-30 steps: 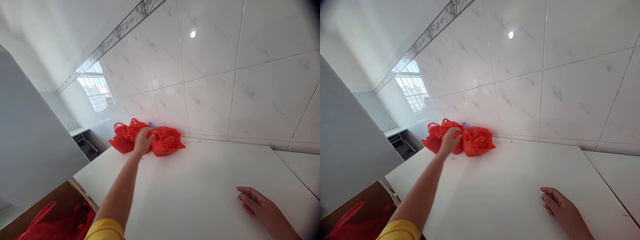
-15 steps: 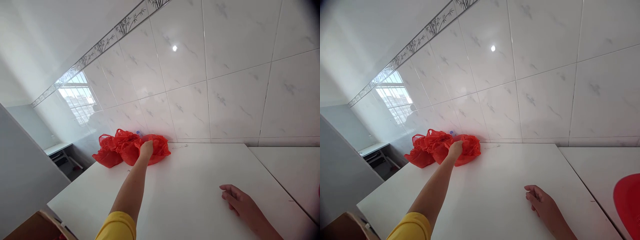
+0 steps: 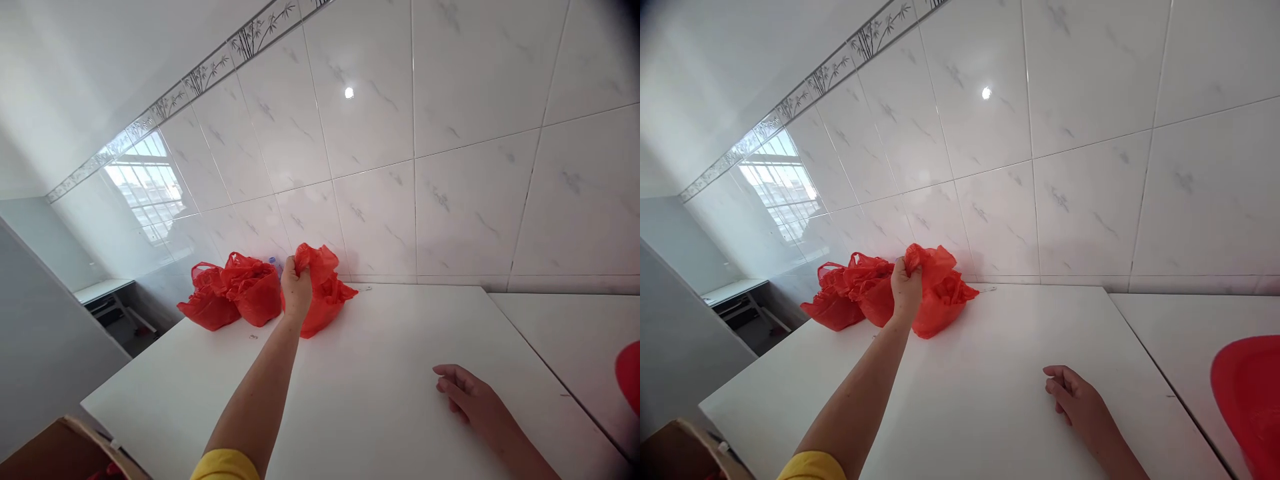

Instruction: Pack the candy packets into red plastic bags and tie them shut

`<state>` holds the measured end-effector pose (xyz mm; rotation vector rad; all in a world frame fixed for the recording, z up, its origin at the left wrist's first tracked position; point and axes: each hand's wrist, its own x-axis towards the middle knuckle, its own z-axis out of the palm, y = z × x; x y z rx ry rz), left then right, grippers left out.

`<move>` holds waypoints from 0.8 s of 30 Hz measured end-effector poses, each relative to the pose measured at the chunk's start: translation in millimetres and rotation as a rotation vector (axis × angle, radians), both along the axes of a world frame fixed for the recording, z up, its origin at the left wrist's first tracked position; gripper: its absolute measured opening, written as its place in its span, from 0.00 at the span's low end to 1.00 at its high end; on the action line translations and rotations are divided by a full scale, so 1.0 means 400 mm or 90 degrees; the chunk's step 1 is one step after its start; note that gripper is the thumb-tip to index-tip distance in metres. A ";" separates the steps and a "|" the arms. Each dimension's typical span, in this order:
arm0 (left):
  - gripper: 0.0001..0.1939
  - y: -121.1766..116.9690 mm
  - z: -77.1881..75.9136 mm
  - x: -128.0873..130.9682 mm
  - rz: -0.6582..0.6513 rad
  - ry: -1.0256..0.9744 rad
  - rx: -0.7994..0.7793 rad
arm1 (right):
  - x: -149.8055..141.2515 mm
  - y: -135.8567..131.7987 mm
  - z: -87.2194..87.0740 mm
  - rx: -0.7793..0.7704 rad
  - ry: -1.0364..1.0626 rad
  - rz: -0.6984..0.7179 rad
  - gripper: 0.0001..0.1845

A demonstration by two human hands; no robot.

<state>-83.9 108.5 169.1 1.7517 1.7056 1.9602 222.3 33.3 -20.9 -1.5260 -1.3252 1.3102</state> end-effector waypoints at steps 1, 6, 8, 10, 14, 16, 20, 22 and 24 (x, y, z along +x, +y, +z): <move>0.03 -0.013 -0.003 0.019 -0.036 -0.020 0.005 | 0.001 0.000 -0.001 0.003 0.001 -0.002 0.25; 0.08 -0.084 -0.081 0.119 -0.214 0.028 -0.015 | -0.001 -0.004 0.003 0.033 0.035 0.001 0.25; 0.08 -0.117 -0.151 0.160 -0.255 0.142 -0.028 | -0.005 -0.009 0.011 0.065 0.065 0.005 0.28; 0.10 -0.151 -0.231 0.199 -0.291 0.248 -0.061 | -0.009 -0.017 0.022 0.104 0.100 0.018 0.32; 0.14 -0.213 -0.369 0.257 -0.464 0.378 -0.079 | -0.022 -0.036 0.049 0.132 0.136 0.079 0.29; 0.14 -0.236 -0.416 0.275 -0.516 0.404 -0.069 | -0.030 -0.042 0.057 0.127 0.130 0.082 0.26; 0.13 -0.256 -0.464 0.281 -0.560 0.443 -0.065 | -0.034 -0.038 0.053 0.164 0.106 0.013 0.17; 0.13 -0.248 -0.468 0.268 -0.542 0.461 -0.085 | -0.027 -0.030 0.043 0.162 0.104 -0.060 0.11; 0.13 -0.232 -0.463 0.246 -0.485 0.451 -0.118 | -0.016 -0.021 0.033 0.141 0.118 -0.135 0.06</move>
